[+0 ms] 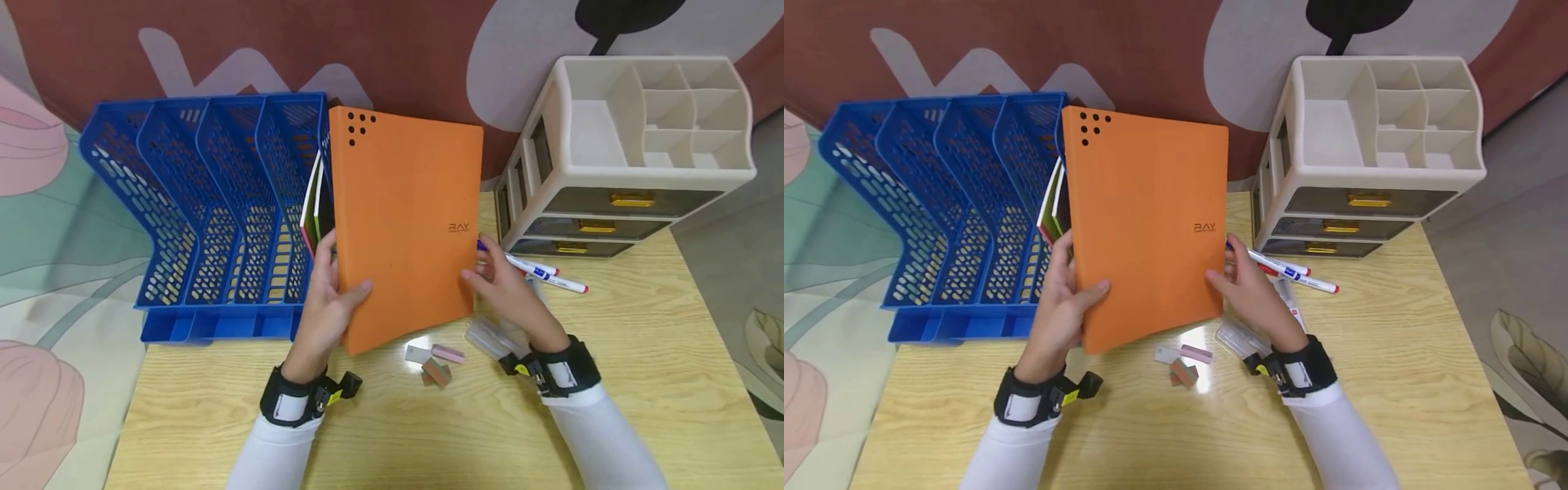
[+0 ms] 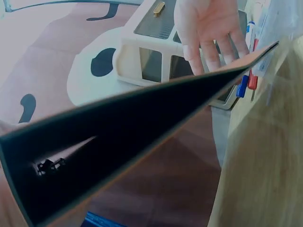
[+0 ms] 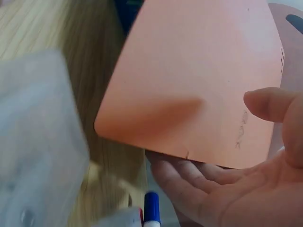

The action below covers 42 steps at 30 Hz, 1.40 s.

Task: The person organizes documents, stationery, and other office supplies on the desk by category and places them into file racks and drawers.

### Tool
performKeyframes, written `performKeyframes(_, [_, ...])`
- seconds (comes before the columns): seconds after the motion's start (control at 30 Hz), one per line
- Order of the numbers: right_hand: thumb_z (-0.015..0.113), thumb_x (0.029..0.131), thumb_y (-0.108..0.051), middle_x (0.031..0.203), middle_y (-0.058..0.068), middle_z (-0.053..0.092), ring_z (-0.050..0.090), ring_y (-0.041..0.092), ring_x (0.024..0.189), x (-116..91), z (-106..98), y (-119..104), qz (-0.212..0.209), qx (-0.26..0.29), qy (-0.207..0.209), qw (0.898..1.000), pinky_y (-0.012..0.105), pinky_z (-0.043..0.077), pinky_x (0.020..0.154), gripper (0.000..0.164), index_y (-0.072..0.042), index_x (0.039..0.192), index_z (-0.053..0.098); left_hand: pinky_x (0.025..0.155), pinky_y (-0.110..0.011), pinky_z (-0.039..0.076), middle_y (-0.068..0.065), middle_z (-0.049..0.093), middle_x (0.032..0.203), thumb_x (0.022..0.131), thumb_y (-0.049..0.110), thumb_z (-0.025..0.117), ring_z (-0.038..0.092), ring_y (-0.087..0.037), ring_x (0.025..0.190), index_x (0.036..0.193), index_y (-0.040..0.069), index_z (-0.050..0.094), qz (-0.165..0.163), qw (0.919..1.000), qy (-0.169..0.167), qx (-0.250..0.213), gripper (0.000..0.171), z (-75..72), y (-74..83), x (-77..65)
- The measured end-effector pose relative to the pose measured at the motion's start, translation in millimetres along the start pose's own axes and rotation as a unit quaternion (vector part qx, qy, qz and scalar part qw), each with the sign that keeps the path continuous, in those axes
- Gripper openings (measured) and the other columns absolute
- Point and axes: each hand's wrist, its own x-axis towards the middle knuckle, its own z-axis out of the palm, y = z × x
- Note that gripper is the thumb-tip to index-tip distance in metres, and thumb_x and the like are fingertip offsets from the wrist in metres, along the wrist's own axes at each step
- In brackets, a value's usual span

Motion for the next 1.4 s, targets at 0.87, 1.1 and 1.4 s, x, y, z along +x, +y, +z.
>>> performKeyframes(0.87, [0.055, 0.107, -0.017, 0.131, -0.003, 0.065, 0.068, 0.005, 0.114, -15, -3, -9, -0.04, 0.19, 0.02, 0.981, 0.022, 0.057, 0.093, 0.044, -0.022, 0.143, 0.031, 0.096, -0.045, 0.053, -0.014, 0.059, 0.133, 0.089, -0.006, 0.072, 0.06, -0.03, 0.12, 0.148, 0.014, 0.04, 0.034, 0.9985, -0.042, 0.001, 0.071, -13.7, -1.0, 3.5])
performKeyframes(1.1, [0.055, 0.107, -0.015, 0.136, 0.003, 0.063, 0.067, 0.006, 0.115, -22, 3, -13, -0.055, 0.19, 0.026, 0.98, 0.021, 0.057, 0.094, 0.047, -0.018, 0.146, 0.029, 0.088, -0.043, 0.06, -0.013, 0.065, 0.123, 0.085, -0.006, 0.076, 0.069, -0.025, 0.107, 0.138, 0.005, 0.049, -0.014, 0.9997, -0.016, -0.012, 0.06, -14.2, -0.9, 2.1])
performKeyframes(1.4, [0.052, 0.105, -0.002, 0.139, 0.01, 0.058, 0.067, 0.005, 0.115, -26, 10, -16, -0.085, 0.203, 0.035, 0.975, 0.025, 0.059, 0.093, 0.052, -0.013, 0.151, 0.029, 0.085, -0.039, 0.063, -0.012, 0.071, 0.116, 0.085, -0.002, 0.079, 0.074, -0.021, 0.099, 0.13, 0.001, 0.058, -0.009, 0.9999, 0.003, 0.007, 0.049, -21.8, -4.8, -0.3])
